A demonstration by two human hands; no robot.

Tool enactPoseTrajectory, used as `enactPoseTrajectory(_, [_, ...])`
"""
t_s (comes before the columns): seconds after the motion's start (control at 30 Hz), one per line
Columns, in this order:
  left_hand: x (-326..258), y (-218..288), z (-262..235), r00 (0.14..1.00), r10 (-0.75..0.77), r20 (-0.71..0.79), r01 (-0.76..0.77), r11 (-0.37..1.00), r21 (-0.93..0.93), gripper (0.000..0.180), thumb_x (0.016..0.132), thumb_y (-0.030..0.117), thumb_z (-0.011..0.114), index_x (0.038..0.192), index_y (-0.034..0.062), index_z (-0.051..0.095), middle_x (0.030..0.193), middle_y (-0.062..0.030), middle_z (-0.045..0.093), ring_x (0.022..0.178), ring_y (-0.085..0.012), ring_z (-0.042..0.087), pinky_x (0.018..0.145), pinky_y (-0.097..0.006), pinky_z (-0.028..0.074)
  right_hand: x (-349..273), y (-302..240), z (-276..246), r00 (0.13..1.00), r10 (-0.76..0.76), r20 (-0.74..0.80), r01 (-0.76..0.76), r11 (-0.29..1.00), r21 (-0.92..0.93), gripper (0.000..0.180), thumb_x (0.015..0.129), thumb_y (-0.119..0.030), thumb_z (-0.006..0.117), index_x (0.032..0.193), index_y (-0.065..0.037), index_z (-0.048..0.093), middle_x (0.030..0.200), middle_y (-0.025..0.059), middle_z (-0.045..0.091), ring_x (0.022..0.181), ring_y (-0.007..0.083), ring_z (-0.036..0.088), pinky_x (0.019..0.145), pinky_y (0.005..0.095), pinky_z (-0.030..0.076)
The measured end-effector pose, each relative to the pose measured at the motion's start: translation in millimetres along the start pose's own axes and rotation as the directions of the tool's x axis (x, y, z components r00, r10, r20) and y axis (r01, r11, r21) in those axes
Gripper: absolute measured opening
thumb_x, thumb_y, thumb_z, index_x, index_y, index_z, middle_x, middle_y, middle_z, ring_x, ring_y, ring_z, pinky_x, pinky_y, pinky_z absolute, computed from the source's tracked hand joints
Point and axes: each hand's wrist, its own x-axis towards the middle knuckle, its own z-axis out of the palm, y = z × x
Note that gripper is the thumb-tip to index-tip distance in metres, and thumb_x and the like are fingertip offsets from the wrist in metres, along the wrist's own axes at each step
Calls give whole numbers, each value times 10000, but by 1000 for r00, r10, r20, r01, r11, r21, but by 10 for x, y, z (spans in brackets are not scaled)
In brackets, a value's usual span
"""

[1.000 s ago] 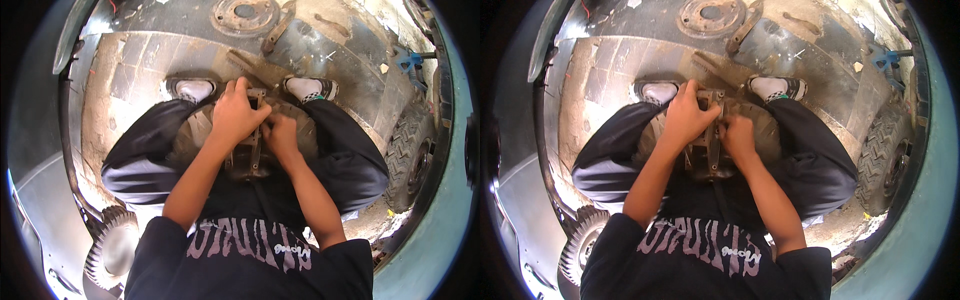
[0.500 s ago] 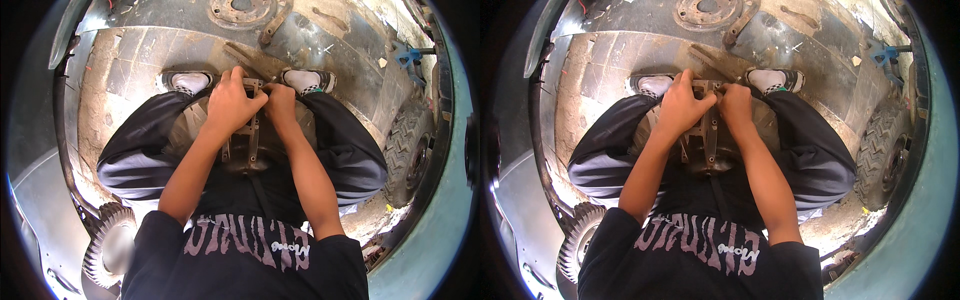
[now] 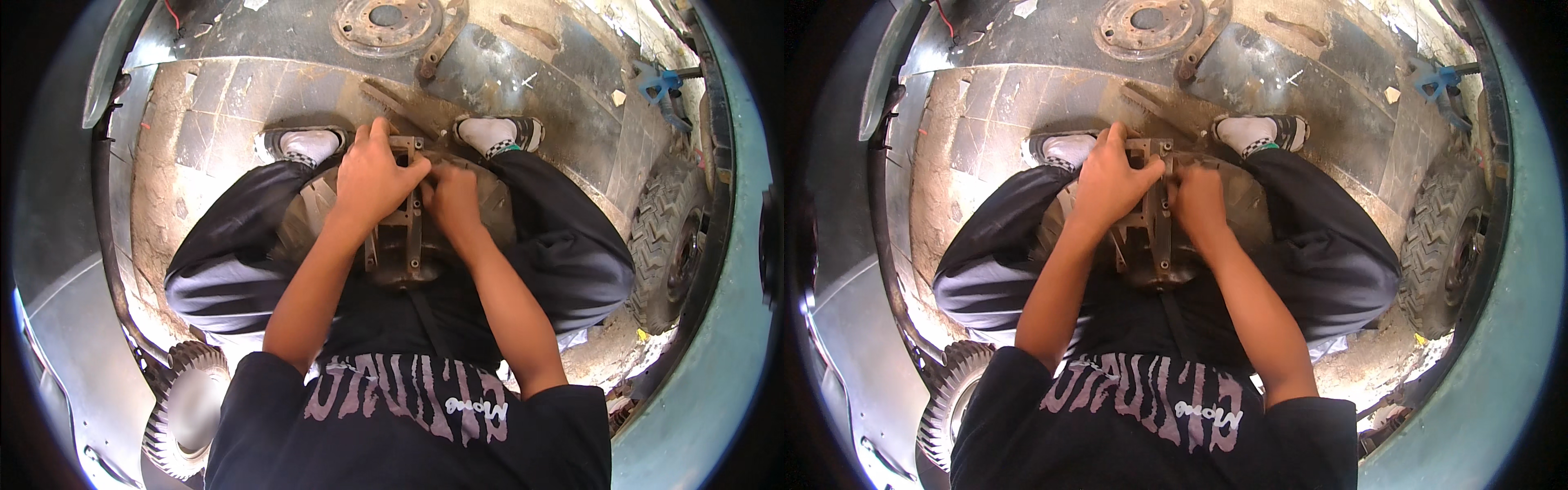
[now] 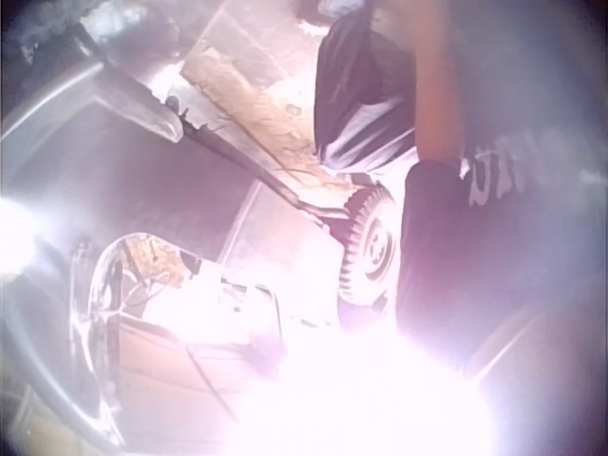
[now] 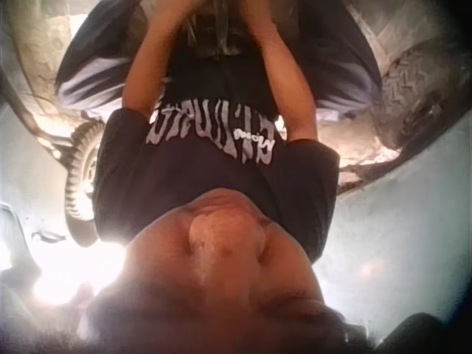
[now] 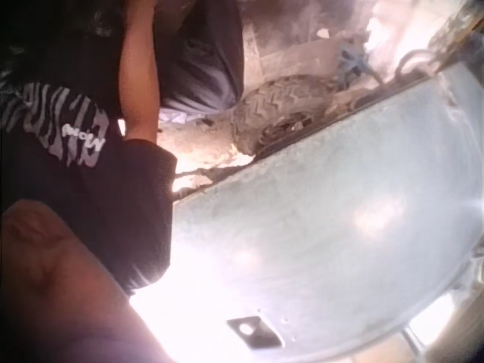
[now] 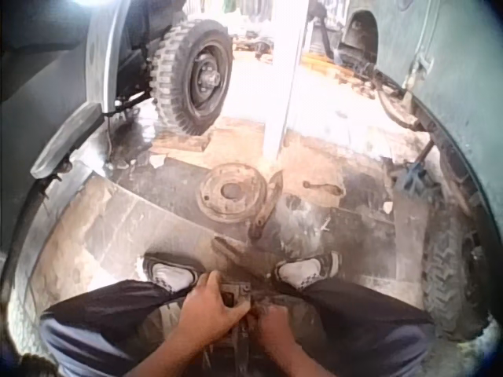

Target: The person sits on the floor and assembles a metal bracket by inserting small pins into its holes. They repeatedly adjust the bracket and insert pins one at a time, occasionally picking up additional pins from the floor.

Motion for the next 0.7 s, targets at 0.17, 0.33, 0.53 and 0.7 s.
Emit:
enactPoseTrajectory(0.17, [-57, 39, -21, 1000, -10, -7, 10, 1000, 14, 576, 827, 349, 841, 1151, -59, 597, 1148, -317, 689, 1066, -536, 697, 919, -580, 571, 196, 24, 24, 995, 87, 48, -85, 996, -33, 142, 860, -113, 798, 972, -41, 849, 919, 277, 760, 906, 477, 748, 850, 544, 603])
enactPoseTrajectory(0.33, [14, -23, 8, 1000, 7, -13, -6, 1000, 26, 577, 827, 363, 845, 1155, -47, 605, 1148, -309, 694, 1066, -533, 699, 925, -576, 571, 329, 187, 59, 995, 19, -94, -20, 1000, -14, 164, 884, -108, 799, 1026, -50, 858, 940, 245, 783, 923, 446, 768, 842, 502, 606])
enactPoseTrajectory(0.53, [4, 37, -39, 999, -50, -18, 50, 999, 1, 554, 823, 368, 844, 1144, -32, 635, 1160, -272, 721, 1104, -488, 713, 943, -559, 570, -86, 70, -80, 923, 358, -138, -305, 902, 305, 179, 906, -141, 845, 1066, -64, 868, 984, 166, 812, 910, 356, 787, 848, 435, 603])
enactPoseTrajectory(0.7, [2, 17, -29, 998, -53, -15, 53, 999, -10, 517, 836, 338, 836, 1168, -19, 662, 1167, -243, 735, 1096, -457, 728, 950, -528, 573, 52, 51, -32, 991, 53, -126, -26, 979, 203, 154, 899, -114, 840, 1044, -69, 867, 966, 173, 782, 892, 386, 763, 844, 450, 599])
